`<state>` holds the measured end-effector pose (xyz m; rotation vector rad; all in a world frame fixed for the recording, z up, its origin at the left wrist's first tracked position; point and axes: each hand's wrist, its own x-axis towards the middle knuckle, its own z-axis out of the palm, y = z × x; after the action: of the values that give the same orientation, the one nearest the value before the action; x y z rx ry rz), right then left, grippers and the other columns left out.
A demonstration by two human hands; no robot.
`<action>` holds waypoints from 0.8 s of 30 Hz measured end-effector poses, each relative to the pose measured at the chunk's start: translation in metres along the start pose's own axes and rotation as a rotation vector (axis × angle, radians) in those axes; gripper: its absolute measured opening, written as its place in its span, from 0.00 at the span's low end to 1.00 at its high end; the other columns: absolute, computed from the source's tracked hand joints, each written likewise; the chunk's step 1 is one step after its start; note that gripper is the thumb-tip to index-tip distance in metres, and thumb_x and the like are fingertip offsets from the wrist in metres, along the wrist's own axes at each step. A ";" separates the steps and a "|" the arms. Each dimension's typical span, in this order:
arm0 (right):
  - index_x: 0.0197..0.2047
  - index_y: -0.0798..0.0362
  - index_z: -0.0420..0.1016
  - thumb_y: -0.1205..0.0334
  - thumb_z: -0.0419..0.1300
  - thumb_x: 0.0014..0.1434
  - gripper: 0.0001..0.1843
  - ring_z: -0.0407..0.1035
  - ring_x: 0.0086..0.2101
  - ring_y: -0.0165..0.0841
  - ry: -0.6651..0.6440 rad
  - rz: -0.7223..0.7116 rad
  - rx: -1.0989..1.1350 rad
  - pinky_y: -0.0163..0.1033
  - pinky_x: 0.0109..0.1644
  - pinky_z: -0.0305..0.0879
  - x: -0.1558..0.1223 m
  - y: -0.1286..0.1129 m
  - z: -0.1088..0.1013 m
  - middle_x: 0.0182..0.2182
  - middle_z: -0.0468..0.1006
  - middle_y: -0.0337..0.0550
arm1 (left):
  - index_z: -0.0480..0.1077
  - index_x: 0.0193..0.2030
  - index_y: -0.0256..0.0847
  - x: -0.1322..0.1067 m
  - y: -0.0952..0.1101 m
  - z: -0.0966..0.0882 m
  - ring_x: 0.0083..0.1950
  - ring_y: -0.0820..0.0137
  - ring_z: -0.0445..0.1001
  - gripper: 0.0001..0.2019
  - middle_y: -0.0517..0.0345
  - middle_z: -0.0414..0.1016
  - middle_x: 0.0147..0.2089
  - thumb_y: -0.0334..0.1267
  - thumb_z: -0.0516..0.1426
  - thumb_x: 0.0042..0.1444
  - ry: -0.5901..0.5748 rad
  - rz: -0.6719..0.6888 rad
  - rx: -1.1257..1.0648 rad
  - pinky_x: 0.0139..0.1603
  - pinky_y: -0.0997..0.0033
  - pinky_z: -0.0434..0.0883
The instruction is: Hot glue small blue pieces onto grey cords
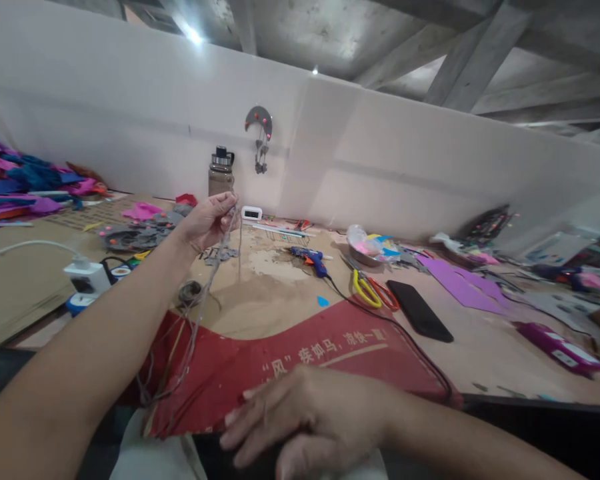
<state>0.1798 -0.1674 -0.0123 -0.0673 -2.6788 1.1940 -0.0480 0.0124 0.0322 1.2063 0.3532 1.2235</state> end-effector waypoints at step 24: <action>0.62 0.65 0.56 0.48 0.41 0.64 0.33 0.39 0.64 0.40 0.337 0.633 -0.597 0.45 0.67 0.40 0.036 0.107 -0.084 0.63 0.52 0.58 | 0.61 0.29 0.36 -0.003 0.006 0.001 0.19 0.84 0.54 0.08 0.65 0.58 0.21 0.29 0.51 0.59 0.002 0.010 -0.172 0.20 0.82 0.54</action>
<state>0.1575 -0.0300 -0.0311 -1.1548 -2.6558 0.3762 -0.0518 0.0083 0.0368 1.0594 0.2386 1.2378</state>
